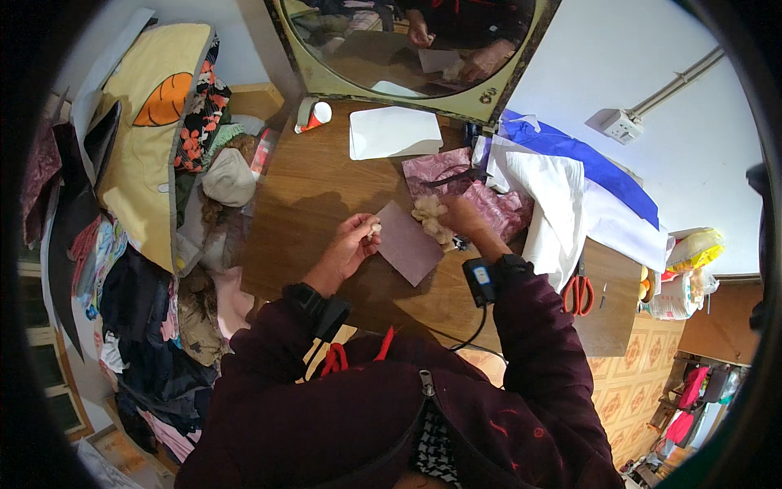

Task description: The person folds a white cloth in the kitchen, then walks into a bedroom and places it on a chair. The person then picks up a roll of paper towels, tears off a sheet, and folds it. Finally, the person folds a blue and white fabric on a table.

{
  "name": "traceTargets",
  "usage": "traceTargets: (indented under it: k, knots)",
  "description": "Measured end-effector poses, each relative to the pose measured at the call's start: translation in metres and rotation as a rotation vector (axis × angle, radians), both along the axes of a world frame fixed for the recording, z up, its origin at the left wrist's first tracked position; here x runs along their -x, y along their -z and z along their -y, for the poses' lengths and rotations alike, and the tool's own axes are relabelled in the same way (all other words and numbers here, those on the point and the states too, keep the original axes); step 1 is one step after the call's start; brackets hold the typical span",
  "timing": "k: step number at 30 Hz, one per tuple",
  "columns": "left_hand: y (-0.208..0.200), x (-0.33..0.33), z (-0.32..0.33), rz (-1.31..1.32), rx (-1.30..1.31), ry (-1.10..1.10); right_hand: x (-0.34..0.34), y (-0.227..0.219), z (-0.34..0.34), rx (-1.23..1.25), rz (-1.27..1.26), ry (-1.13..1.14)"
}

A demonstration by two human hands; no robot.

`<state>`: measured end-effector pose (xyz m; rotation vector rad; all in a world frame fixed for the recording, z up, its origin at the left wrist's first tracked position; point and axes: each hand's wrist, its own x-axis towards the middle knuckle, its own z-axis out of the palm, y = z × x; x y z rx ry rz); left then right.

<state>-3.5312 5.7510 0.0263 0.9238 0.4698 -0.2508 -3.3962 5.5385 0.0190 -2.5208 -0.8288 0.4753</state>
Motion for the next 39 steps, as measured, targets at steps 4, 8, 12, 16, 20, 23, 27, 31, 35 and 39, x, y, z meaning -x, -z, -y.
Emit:
traceTargets:
  k: [4,8,12,16,20,23,27,31,35,39]
  knots:
    - [-0.007,-0.003,0.005,0.031,0.100,-0.016,-0.003,-0.041,0.007,-0.568,-0.353,0.135]
    - [-0.021,-0.015,0.027,0.099,0.282,-0.034,0.010,-0.077,-0.006,-0.515,-0.348,0.003]
    - [-0.025,-0.018,0.037,0.198,0.404,0.080,0.047,-0.075,-0.035,-0.431,-0.240,-0.089]
    - [-0.014,-0.017,0.028,0.157,0.292,-0.009,0.054,-0.073,-0.028,-0.618,-0.581,0.011]
    - [-0.003,-0.006,0.003,0.179,0.471,-0.076,0.035,-0.066,0.009,-0.687,-0.580,0.307]
    - [0.002,0.001,-0.014,0.131,0.520,-0.066,0.032,-0.037,0.016,-0.504,-0.433,0.313]
    - [0.008,0.010,-0.023,0.160,0.515,-0.071,0.033,0.004,0.013,-0.308,-0.143,0.280]
    - [0.015,0.018,-0.031,0.049,0.485,-0.135,0.038,0.024,0.005,-0.135,0.031,0.196]
    - [0.016,0.021,-0.040,0.100,0.548,-0.152,0.038,0.016,0.015,-0.336,-0.048,0.179]
    - [0.007,0.018,-0.044,0.171,0.587,-0.133,0.042,-0.019,0.051,-0.525,-0.409,0.432]
